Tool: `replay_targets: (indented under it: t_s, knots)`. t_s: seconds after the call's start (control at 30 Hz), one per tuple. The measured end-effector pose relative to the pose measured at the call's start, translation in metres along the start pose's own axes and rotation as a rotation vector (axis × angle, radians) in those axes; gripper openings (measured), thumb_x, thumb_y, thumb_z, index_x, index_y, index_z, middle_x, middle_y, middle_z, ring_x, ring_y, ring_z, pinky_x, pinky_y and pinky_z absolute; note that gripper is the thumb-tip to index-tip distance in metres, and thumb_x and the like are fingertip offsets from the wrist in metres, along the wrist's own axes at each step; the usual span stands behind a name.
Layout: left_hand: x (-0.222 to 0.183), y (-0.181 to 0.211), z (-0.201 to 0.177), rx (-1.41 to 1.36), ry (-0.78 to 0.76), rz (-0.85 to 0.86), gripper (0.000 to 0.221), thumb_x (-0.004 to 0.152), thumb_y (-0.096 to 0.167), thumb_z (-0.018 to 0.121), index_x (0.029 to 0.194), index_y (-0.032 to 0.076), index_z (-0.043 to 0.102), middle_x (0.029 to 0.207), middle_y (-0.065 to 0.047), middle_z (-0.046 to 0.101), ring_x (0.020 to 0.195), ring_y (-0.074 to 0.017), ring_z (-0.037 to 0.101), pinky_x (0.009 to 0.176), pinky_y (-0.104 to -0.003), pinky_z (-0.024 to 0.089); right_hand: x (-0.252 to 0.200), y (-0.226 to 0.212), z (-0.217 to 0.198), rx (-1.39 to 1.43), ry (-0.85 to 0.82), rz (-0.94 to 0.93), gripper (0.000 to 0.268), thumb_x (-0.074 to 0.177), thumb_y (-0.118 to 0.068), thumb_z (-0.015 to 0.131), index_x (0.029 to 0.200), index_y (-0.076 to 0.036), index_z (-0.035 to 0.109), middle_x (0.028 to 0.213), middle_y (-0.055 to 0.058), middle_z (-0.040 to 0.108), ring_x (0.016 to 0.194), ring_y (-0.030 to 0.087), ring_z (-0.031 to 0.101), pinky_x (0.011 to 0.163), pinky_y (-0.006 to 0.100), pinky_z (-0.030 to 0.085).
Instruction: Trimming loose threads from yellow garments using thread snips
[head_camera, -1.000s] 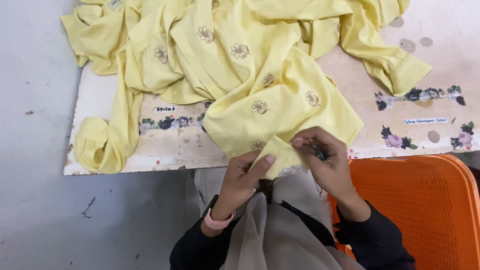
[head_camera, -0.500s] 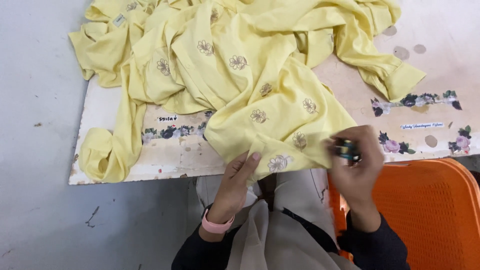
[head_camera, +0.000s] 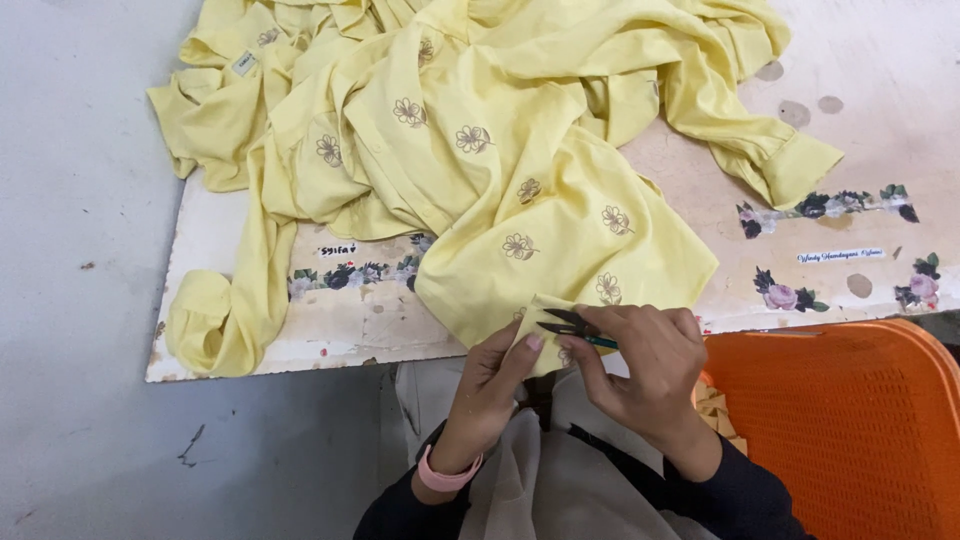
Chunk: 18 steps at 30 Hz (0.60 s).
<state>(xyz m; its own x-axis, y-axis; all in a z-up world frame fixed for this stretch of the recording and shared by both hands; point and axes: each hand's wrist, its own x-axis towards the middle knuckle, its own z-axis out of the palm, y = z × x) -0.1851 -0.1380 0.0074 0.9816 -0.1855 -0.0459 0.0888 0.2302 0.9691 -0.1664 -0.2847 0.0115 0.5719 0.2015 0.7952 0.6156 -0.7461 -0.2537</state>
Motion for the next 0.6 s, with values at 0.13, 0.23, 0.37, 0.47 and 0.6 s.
replay_targets:
  t_s: [0.13,0.23,0.37,0.47,0.6]
  knots:
    - [-0.001,-0.0018,0.0002,-0.026,-0.035,0.022,0.025,0.088,0.023,0.044,0.1,0.006,0.058,0.062,0.01,0.038,0.058,-0.001,0.028,0.055,-0.019,0.024,-0.0041,0.0001,0.0001,-0.08,0.0,0.018,0.017,0.079,-0.024,0.062,0.088,-0.009,0.059,0.072,0.001,0.061,0.058,0.013,0.055,0.054,0.027,0.028]
    - [-0.0011,0.001,0.0001,-0.033,-0.053,0.009,0.023,0.089,0.024,0.045,0.069,0.013,0.05,0.051,0.008,0.021,0.047,-0.0029,0.016,0.048,-0.022,0.014,-0.0011,0.0007,-0.0011,-0.118,0.038,-0.051,0.017,0.079,-0.023,0.064,0.085,-0.007,0.06,0.07,0.001,0.062,0.053,0.011,0.052,0.053,0.026,0.026]
    - [-0.0022,0.0031,0.0013,-0.025,-0.054,0.018,0.018,0.089,0.022,0.045,0.085,0.009,0.055,0.054,0.009,0.027,0.05,-0.0016,0.021,0.049,-0.02,0.019,-0.0024,0.0007,-0.001,-0.215,0.068,-0.114,0.017,0.08,-0.026,0.062,0.081,-0.009,0.062,0.069,0.0,0.063,0.052,0.011,0.051,0.052,0.026,0.026]
    - [-0.0027,0.0012,0.001,0.008,-0.048,0.028,0.021,0.089,0.022,0.044,0.095,0.007,0.057,0.054,0.01,0.028,0.05,-0.0009,0.022,0.047,-0.019,0.018,-0.0028,0.0007,-0.0022,-0.24,0.075,-0.132,0.018,0.08,-0.027,0.062,0.083,-0.01,0.062,0.07,-0.001,0.064,0.051,0.011,0.05,0.053,0.026,0.026]
    - [-0.0035,0.0051,0.001,0.051,-0.05,0.012,0.018,0.088,0.024,0.046,0.08,0.009,0.053,0.051,0.009,0.024,0.046,-0.0017,0.02,0.045,-0.02,0.017,-0.0041,0.0026,-0.0027,-0.183,0.07,-0.128,0.013,0.079,-0.023,0.064,0.082,-0.01,0.061,0.068,-0.001,0.063,0.049,0.01,0.049,0.053,0.025,0.024]
